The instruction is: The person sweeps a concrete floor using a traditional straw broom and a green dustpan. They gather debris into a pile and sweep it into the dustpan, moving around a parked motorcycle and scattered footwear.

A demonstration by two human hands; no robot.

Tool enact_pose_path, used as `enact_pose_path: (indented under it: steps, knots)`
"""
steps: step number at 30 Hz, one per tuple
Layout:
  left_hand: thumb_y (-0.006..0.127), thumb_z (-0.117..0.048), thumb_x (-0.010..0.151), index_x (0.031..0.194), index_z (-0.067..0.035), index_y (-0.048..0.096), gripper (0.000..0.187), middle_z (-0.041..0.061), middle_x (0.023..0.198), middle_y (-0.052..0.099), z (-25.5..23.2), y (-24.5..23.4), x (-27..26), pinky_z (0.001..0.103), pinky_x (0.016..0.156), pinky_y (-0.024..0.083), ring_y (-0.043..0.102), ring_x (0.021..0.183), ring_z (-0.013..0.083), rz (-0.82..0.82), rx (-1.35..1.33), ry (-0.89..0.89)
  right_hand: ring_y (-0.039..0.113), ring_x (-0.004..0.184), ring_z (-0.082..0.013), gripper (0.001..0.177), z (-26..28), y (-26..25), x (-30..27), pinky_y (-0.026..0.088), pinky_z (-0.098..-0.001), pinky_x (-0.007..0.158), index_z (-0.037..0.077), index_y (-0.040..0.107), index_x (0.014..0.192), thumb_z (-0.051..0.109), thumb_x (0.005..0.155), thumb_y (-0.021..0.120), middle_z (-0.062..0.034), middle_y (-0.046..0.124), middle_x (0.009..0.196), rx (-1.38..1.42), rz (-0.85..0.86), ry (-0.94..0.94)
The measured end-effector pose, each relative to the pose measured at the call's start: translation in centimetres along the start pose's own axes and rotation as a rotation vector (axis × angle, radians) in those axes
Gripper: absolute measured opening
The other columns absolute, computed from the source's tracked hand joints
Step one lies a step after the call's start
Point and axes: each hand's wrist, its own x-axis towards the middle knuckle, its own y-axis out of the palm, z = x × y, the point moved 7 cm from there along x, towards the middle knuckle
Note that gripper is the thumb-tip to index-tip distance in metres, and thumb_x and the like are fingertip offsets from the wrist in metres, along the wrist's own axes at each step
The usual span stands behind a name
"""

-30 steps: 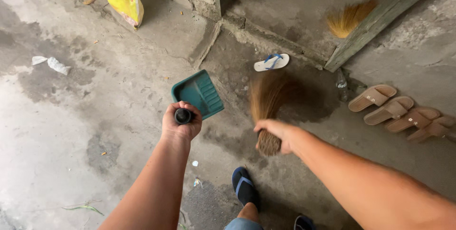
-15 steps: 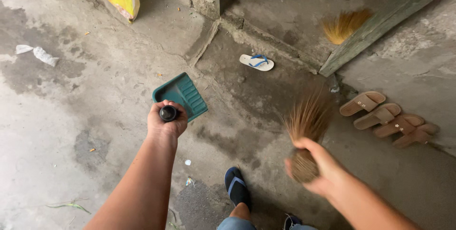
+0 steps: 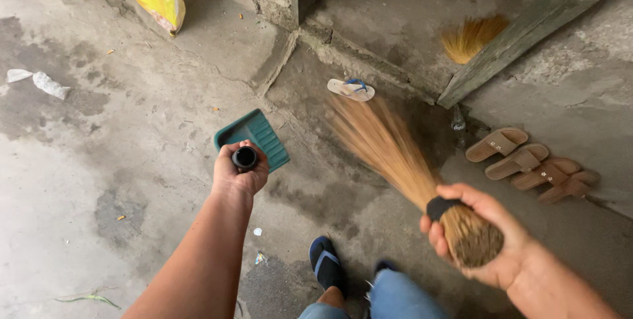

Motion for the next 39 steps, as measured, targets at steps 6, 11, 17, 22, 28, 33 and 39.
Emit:
enact_pose_path:
  steps: [6,11,17,22,28,33,39]
  knots:
    - [0.060,-0.003,0.079,0.073,-0.002,0.057,0.007,0.007,0.067,0.062,0.8,2.2,0.0,0.026,0.053,0.060,0.063,0.056,0.0184,0.067,-0.017,-0.004,0.070,0.082,-0.0232,0.035,10.0,3.5,12.8,0.066,-0.0349,0.066,0.003,0.059,0.105,0.017,0.078,0.078,-0.0127,0.066,0.094,0.341,-0.070,-0.085]
    - [0.060,-0.003,0.079,0.075,-0.001,0.058,0.005,0.007,0.068,0.064,1.1,3.7,0.4,0.026,0.052,0.059,0.064,0.057,0.0166,0.057,-0.016,0.009,0.069,0.076,-0.0284,0.034,13.8,14.5,24.9,0.064,-0.0425,0.066,0.001,0.057,0.100,0.018,0.078,0.076,-0.0139,0.063,0.089,-0.053,0.122,0.017]
    - [0.058,-0.002,0.078,0.076,-0.002,0.059,0.002,0.006,0.067,0.063,-1.3,8.2,1.0,0.026,0.052,0.059,0.062,0.056,0.0157,0.062,-0.007,0.028,0.068,0.064,-0.0265,0.025,5.5,15.9,24.5,0.060,-0.0417,0.057,0.007,0.067,0.091,0.024,0.075,0.074,-0.0121,0.070,0.077,-0.746,0.009,0.207]
    - [0.059,-0.001,0.078,0.077,-0.001,0.058,0.002,0.006,0.068,0.063,-3.1,11.0,2.7,0.025,0.053,0.059,0.062,0.056,0.0159,0.024,0.000,0.094,0.063,0.047,-0.0281,0.027,5.6,7.4,15.3,0.053,-0.0410,0.048,0.004,0.066,0.074,0.028,0.083,0.073,-0.0153,0.066,0.061,-0.837,0.017,0.276]
    - [0.059,-0.002,0.076,0.075,-0.001,0.057,0.002,0.006,0.067,0.062,-6.8,13.5,5.3,0.024,0.052,0.058,0.061,0.055,0.0161,0.073,-0.049,0.008,0.071,0.100,-0.0268,0.045,14.4,5.7,5.8,0.062,-0.0390,0.079,0.004,0.058,0.126,0.018,0.087,0.075,-0.0198,0.063,0.115,-0.918,0.321,-0.557]
    - [0.059,-0.002,0.077,0.075,-0.003,0.057,0.002,0.006,0.067,0.061,-12.4,14.8,7.5,0.026,0.053,0.059,0.062,0.055,0.0165,0.065,-0.041,0.018,0.070,0.088,-0.0203,0.024,12.5,13.7,18.7,0.064,-0.0370,0.075,0.007,0.068,0.099,0.014,0.078,0.077,-0.0044,0.072,0.095,0.303,-0.222,-0.107]
    - [0.059,-0.002,0.079,0.078,-0.001,0.057,0.002,0.007,0.068,0.062,-19.0,16.3,5.4,0.026,0.054,0.059,0.062,0.056,0.0172,0.032,0.053,-0.050,0.066,0.067,-0.0274,0.031,1.6,35.2,31.2,0.061,-0.0412,0.056,0.004,0.055,0.090,0.024,0.079,0.075,-0.0141,0.062,0.080,-0.119,0.099,0.104]
